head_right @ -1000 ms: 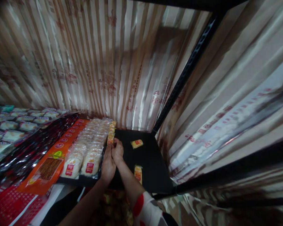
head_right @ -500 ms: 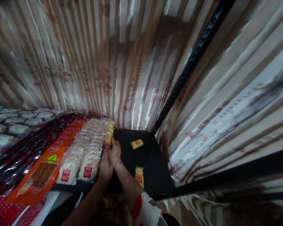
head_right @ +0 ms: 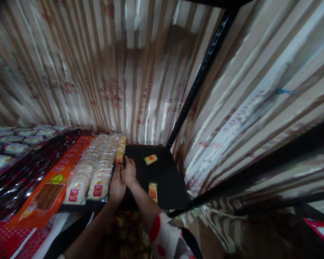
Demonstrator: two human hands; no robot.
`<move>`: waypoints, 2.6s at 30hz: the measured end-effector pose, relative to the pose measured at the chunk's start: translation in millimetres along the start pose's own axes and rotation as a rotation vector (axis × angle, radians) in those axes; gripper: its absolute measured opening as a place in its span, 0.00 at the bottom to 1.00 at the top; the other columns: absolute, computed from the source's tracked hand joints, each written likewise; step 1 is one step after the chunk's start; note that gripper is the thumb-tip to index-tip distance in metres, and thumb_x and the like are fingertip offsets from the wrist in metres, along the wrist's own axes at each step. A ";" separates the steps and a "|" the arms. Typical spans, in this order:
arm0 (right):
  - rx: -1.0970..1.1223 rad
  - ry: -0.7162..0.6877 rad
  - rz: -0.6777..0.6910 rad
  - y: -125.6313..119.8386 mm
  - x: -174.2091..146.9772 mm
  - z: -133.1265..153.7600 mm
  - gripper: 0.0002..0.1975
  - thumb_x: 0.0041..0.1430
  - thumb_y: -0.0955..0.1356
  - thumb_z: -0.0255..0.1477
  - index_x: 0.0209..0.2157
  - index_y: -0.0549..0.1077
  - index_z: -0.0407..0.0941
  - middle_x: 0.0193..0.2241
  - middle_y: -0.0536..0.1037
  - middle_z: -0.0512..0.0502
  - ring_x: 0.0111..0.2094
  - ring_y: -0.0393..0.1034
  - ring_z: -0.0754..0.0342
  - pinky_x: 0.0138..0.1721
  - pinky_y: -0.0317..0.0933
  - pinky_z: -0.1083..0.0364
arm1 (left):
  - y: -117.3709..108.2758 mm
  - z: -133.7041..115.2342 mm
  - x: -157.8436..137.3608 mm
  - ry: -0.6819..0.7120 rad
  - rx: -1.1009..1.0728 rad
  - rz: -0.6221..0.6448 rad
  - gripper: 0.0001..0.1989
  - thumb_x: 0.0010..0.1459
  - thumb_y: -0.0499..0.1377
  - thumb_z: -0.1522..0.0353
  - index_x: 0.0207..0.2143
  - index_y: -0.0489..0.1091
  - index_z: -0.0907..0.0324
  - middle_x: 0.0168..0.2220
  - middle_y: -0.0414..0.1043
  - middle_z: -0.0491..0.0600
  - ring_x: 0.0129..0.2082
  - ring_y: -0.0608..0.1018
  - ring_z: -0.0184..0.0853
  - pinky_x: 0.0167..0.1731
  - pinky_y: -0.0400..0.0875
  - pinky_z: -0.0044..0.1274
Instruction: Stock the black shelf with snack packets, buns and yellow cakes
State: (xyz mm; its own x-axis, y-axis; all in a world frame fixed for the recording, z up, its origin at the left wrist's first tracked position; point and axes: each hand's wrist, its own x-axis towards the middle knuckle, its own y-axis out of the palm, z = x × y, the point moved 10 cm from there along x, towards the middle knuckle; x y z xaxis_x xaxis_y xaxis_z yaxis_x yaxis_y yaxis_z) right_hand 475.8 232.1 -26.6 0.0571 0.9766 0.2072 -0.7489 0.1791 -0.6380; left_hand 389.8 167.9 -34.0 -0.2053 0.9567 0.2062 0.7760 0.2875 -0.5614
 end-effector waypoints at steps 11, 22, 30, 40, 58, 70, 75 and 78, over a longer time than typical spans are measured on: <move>-0.210 0.091 -0.131 -111.8 -51.9 -31.7 0.16 0.56 0.61 0.27 0.45 0.71 0.43 0.42 0.72 0.42 0.43 0.67 0.51 0.46 0.61 0.54 | 28.6 -53.2 -52.8 -0.049 0.142 0.329 0.19 0.58 0.46 0.74 0.50 0.66 0.64 0.49 0.68 0.56 0.48 0.72 0.34 0.50 0.64 0.22; -0.425 0.309 0.210 -130.4 -120.1 -88.5 0.14 0.61 0.59 0.33 0.43 0.72 0.45 0.37 0.78 0.43 0.39 0.72 0.50 0.36 0.59 0.57 | 59.2 -74.3 -94.4 -0.075 0.210 0.476 0.13 0.57 0.51 0.70 0.43 0.69 0.61 0.44 0.69 0.56 0.41 0.75 0.37 0.42 0.66 0.25; -0.153 0.220 0.196 -109.6 -119.0 -60.3 0.09 0.57 0.63 0.29 0.40 0.69 0.45 0.33 0.78 0.48 0.32 0.73 0.56 0.32 0.59 0.60 | 35.6 -54.8 -87.5 -0.124 0.169 0.316 0.12 0.59 0.50 0.72 0.44 0.66 0.63 0.42 0.69 0.53 0.42 0.73 0.33 0.42 0.65 0.21; 0.100 0.089 0.026 -63.1 -85.3 -16.5 0.08 0.53 0.63 0.27 0.37 0.64 0.47 0.31 0.76 0.50 0.30 0.72 0.56 0.33 0.63 0.58 | -12.1 -33.9 -56.1 -0.150 0.025 0.038 0.21 0.58 0.46 0.74 0.54 0.60 0.66 0.49 0.65 0.59 0.46 0.73 0.37 0.46 0.67 0.27; 0.057 -0.052 0.022 -2.2 -22.0 12.5 0.21 0.50 0.60 0.23 0.48 0.66 0.46 0.36 0.74 0.47 0.36 0.70 0.53 0.37 0.64 0.54 | -8.3 12.1 -17.0 -0.072 -0.201 -0.087 0.26 0.62 0.41 0.63 0.57 0.59 0.68 0.61 0.54 0.60 0.62 0.57 0.38 0.62 0.48 0.34; 0.004 -0.073 0.016 10.7 -15.8 7.9 0.26 0.51 0.60 0.21 0.53 0.64 0.48 0.45 0.71 0.44 0.45 0.67 0.53 0.46 0.64 0.53 | 5.2 29.1 -14.2 -0.101 -0.434 -0.093 0.24 0.62 0.42 0.63 0.57 0.60 0.63 0.62 0.54 0.55 0.63 0.54 0.36 0.63 0.44 0.32; 0.038 -0.053 0.029 9.3 -20.8 7.1 0.25 0.52 0.61 0.23 0.54 0.64 0.46 0.47 0.70 0.42 0.46 0.67 0.52 0.46 0.64 0.53 | 2.7 28.9 -14.1 -0.065 -0.423 -0.119 0.24 0.63 0.41 0.62 0.57 0.59 0.63 0.62 0.54 0.55 0.63 0.55 0.36 0.63 0.45 0.33; 0.041 -0.068 -0.012 -4.2 -23.7 3.4 0.22 0.56 0.61 0.27 0.53 0.65 0.45 0.46 0.70 0.41 0.45 0.67 0.51 0.46 0.64 0.53 | -0.6 24.9 -15.7 -0.014 -0.367 -0.144 0.25 0.63 0.41 0.62 0.59 0.57 0.63 0.62 0.54 0.56 0.63 0.56 0.36 0.63 0.47 0.33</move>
State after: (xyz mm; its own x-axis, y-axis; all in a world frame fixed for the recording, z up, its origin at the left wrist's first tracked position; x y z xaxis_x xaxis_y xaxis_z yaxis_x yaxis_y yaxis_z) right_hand 475.4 207.8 -26.3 0.0222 0.9638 0.2658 -0.7748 0.1846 -0.6046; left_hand 377.8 153.8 -56.8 -0.3332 0.9092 0.2497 0.8999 0.3857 -0.2035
